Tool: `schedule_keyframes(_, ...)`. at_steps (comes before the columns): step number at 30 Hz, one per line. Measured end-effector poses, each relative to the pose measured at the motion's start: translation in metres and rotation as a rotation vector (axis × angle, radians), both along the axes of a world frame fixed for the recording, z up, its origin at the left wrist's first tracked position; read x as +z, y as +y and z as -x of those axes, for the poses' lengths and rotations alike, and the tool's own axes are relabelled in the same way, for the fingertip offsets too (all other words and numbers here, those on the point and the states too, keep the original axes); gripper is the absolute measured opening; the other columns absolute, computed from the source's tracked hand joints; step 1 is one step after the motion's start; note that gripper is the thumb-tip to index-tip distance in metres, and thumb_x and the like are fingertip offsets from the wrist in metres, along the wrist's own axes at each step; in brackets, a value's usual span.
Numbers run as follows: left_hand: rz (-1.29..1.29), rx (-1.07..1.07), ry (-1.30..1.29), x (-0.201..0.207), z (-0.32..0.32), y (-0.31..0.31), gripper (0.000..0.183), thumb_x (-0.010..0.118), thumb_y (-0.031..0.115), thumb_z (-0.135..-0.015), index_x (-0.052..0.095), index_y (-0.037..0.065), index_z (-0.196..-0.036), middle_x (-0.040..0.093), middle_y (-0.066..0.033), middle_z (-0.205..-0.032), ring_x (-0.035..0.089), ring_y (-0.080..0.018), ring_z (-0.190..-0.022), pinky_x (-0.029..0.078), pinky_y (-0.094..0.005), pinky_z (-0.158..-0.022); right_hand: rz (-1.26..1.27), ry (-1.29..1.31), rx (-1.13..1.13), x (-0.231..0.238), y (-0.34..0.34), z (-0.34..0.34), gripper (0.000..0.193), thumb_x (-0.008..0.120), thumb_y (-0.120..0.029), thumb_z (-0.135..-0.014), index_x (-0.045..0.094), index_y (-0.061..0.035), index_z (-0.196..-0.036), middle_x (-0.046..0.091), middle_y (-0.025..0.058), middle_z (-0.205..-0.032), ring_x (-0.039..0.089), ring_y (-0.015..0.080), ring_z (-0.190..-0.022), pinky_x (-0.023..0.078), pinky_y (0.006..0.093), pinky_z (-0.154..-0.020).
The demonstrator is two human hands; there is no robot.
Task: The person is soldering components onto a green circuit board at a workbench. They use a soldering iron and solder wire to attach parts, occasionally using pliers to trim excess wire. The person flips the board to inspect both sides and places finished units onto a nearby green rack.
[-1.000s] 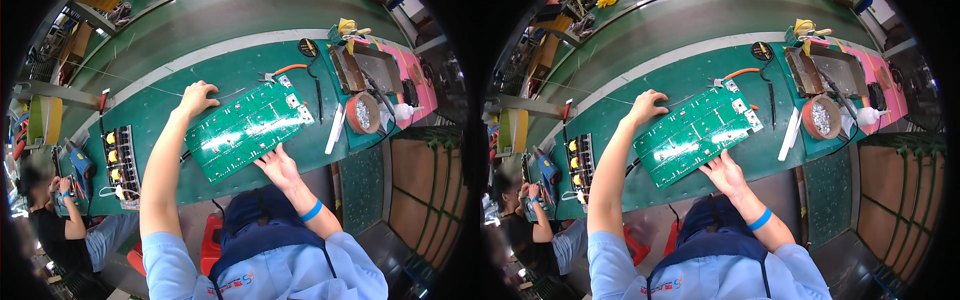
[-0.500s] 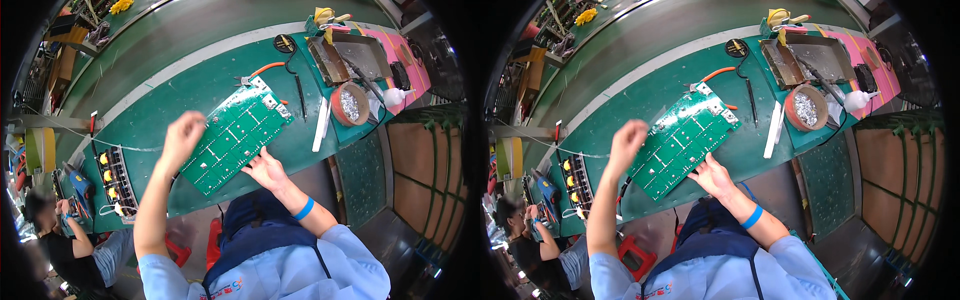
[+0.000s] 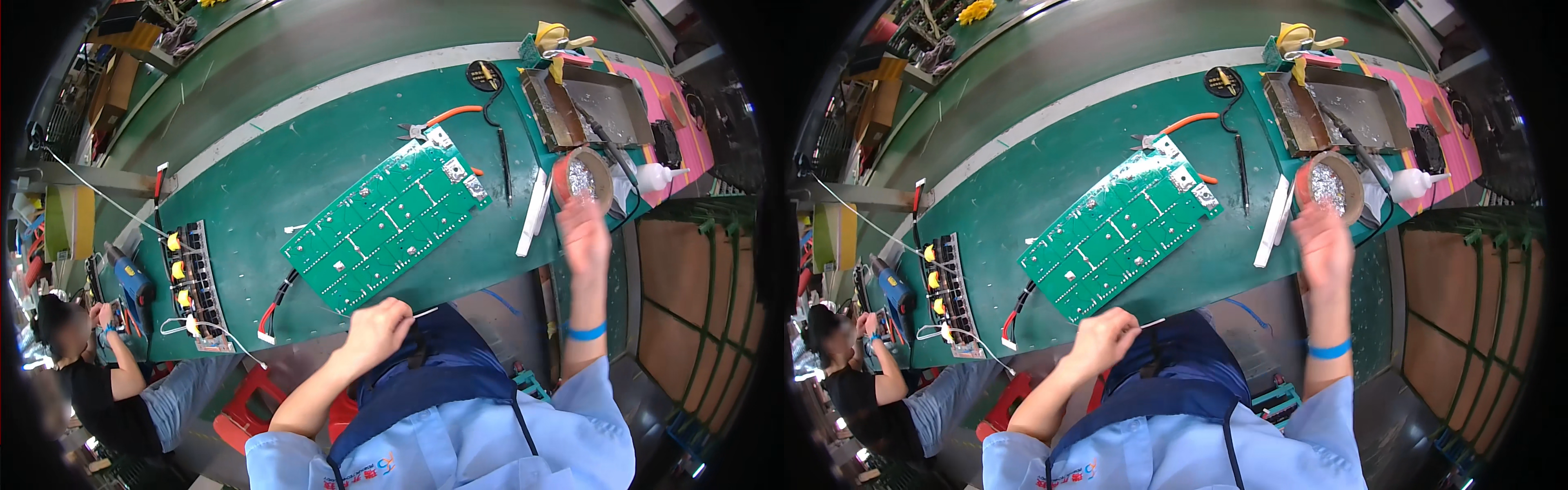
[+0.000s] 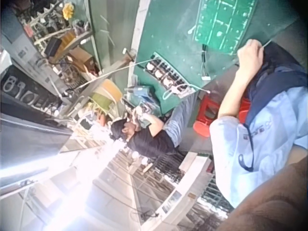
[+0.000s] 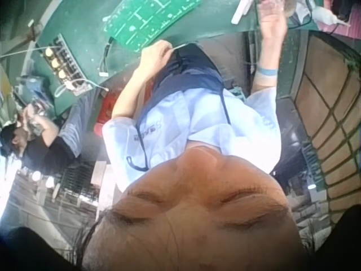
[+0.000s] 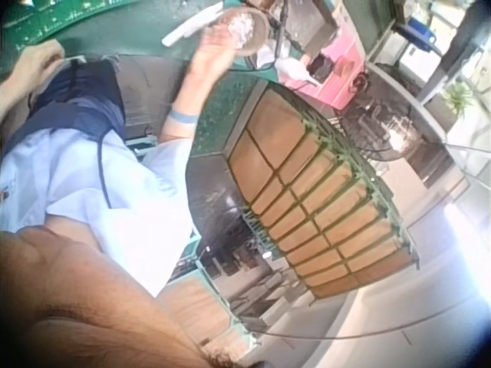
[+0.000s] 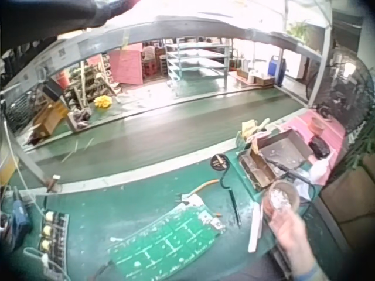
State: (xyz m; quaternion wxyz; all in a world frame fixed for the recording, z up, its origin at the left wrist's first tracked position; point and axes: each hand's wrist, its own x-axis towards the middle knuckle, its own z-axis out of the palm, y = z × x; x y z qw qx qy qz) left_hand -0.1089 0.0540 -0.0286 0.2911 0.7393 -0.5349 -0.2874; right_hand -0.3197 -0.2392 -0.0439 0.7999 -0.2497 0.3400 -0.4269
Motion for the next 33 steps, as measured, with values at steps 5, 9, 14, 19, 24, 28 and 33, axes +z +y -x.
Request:
schedule_keyframes(5, -0.131, -0.025, 0.325, -0.008, 0.025, -0.004, 0.008, 0.059, 0.007, -0.077, 0.055, 0.002, -0.080, 0.055, -0.0114, -0.076, 0.058, -0.0227, -0.064, 0.047, -0.0323, -0.057, -0.272, -0.451, 0.011, -0.015, -0.141, 0.058, 0.058, 0.053, -0.032, -0.086, 0.032, 0.0103, -0.120, 0.045, 0.0260, -0.115, 0.058, 0.0276, -0.091, 0.055, 0.0322, -0.067)
schedule_keyframes(9, -0.027, 0.094, 0.246, -0.002, 0.018, -0.008, 0.006, 0.060, 0.007, -0.076, 0.057, 0.002, -0.078, 0.055, -0.0106, -0.075, 0.058, -0.0202, -0.061, 0.047, -0.0302, -0.054, -0.223, -0.422, -0.075, -0.034, -0.188, 0.082, 0.049, 0.049, -0.034, -0.088, 0.043, 0.0072, -0.112, 0.045, 0.0293, -0.115, 0.058, 0.0300, -0.090, 0.055, 0.0330, -0.065)
schedule_keyframes(14, 0.113, 0.392, 0.009, 0.002, -0.011, -0.014, 0.008, 0.066, 0.003, -0.071, 0.058, 0.003, -0.072, 0.050, -0.0035, -0.064, 0.046, -0.0093, -0.047, 0.039, -0.0228, -0.044, -0.145, -0.106, -0.161, -0.021, -0.177, 0.056, 0.045, 0.047, -0.037, -0.089, 0.049, 0.0028, -0.108, 0.054, 0.0223, -0.100, 0.058, 0.0240, -0.081, 0.053, 0.0327, -0.065)
schedule_keyframes(19, 0.188, 0.445, -0.222, -0.006, -0.025, -0.025, 0.014, 0.069, 0.006, -0.068, 0.056, 0.003, -0.069, 0.056, -0.0106, -0.097, 0.048, -0.0092, -0.045, 0.041, -0.0236, -0.042, 0.368, 0.199, -0.349, -0.016, -0.155, 0.066, 0.043, 0.049, -0.039, -0.088, 0.049, -0.0053, -0.114, 0.058, 0.0082, -0.084, 0.056, 0.0159, -0.074, 0.047, 0.0269, -0.068)
schedule_keyframes(24, 0.190, 0.400, -0.274, -0.015, -0.024, -0.032, 0.015, 0.069, 0.007, -0.067, 0.054, 0.004, -0.067, 0.053, -0.0143, -0.113, 0.053, -0.0118, -0.046, 0.042, -0.0249, -0.042, 0.348, 0.135, -0.186, 0.019, -0.111, 0.012, 0.038, 0.047, -0.033, -0.090, 0.048, -0.0023, -0.112, 0.058, 0.0112, -0.095, 0.058, 0.0195, -0.085, 0.048, 0.0327, -0.078)
schedule_keyframes(28, 0.201, 0.488, -0.249, -0.020, -0.020, -0.036, 0.016, 0.068, 0.006, -0.067, 0.053, 0.004, -0.065, 0.054, -0.0134, -0.110, 0.053, -0.0127, -0.046, 0.042, -0.0257, -0.042, 0.610, 0.177, -0.113, 0.003, -0.051, 0.007, 0.022, 0.047, -0.023, -0.090, 0.049, -0.0021, -0.097, 0.054, 0.0097, -0.090, 0.058, 0.0189, -0.076, 0.051, 0.0323, -0.068)
schedule_keyframes(33, 0.195, 0.515, -0.222, -0.021, -0.021, -0.038, 0.016, 0.067, 0.004, -0.066, 0.051, 0.002, -0.063, 0.054, -0.0123, -0.109, 0.052, -0.0128, -0.045, 0.042, -0.0257, -0.042, 1.083, 0.555, 0.259, 0.033, 0.074, -0.044, 0.012, 0.057, -0.001, -0.070, 0.059, -0.0005, -0.082, 0.057, 0.0079, -0.075, 0.055, 0.0162, -0.061, 0.045, 0.0285, -0.056)
